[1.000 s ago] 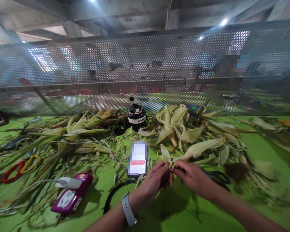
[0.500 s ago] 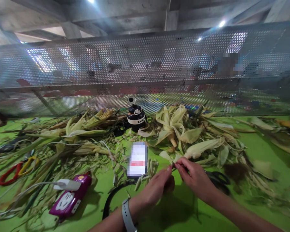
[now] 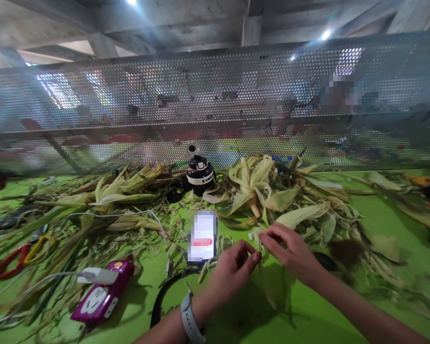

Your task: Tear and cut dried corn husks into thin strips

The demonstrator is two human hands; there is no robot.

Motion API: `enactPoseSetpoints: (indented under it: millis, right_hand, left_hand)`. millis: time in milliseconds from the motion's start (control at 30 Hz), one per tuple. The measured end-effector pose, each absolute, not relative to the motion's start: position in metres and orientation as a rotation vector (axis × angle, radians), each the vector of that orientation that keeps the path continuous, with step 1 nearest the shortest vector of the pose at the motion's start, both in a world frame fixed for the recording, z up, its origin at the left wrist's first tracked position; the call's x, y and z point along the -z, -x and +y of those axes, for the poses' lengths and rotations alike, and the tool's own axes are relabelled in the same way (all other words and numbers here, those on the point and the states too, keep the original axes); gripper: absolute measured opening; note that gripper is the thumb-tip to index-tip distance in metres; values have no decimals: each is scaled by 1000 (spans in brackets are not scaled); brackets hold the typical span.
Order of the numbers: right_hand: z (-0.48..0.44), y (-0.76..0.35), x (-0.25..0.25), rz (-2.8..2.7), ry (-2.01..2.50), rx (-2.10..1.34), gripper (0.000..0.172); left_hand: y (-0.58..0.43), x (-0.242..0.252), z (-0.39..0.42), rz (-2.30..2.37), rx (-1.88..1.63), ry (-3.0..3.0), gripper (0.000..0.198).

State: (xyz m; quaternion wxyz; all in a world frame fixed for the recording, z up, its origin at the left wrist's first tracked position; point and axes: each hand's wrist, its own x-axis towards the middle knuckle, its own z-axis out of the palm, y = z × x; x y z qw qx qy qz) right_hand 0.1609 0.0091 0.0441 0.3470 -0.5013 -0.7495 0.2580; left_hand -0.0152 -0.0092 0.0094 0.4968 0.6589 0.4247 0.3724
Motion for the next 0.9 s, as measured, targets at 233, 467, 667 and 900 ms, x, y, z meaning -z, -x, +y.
enactPoseSetpoints:
  millis: [233, 467, 667, 900]
  right_hand:
    - [10, -155, -35, -1868, 1318, -998, 26]
    - [7, -156, -32, -1913, 1199, -766, 22]
    - [4, -155, -32, -1983, 1034, -541, 18]
    - [5, -158, -27, -2004, 861, -544, 12]
  left_hand:
    - [16, -2, -12, 1071, -898, -1775, 19]
    - [17, -15, -11, 1098, -929, -1621, 29]
    - [17, -13, -7, 969, -961, -1335, 42]
    - [19, -13, -7, 893, -836, -1433, 34]
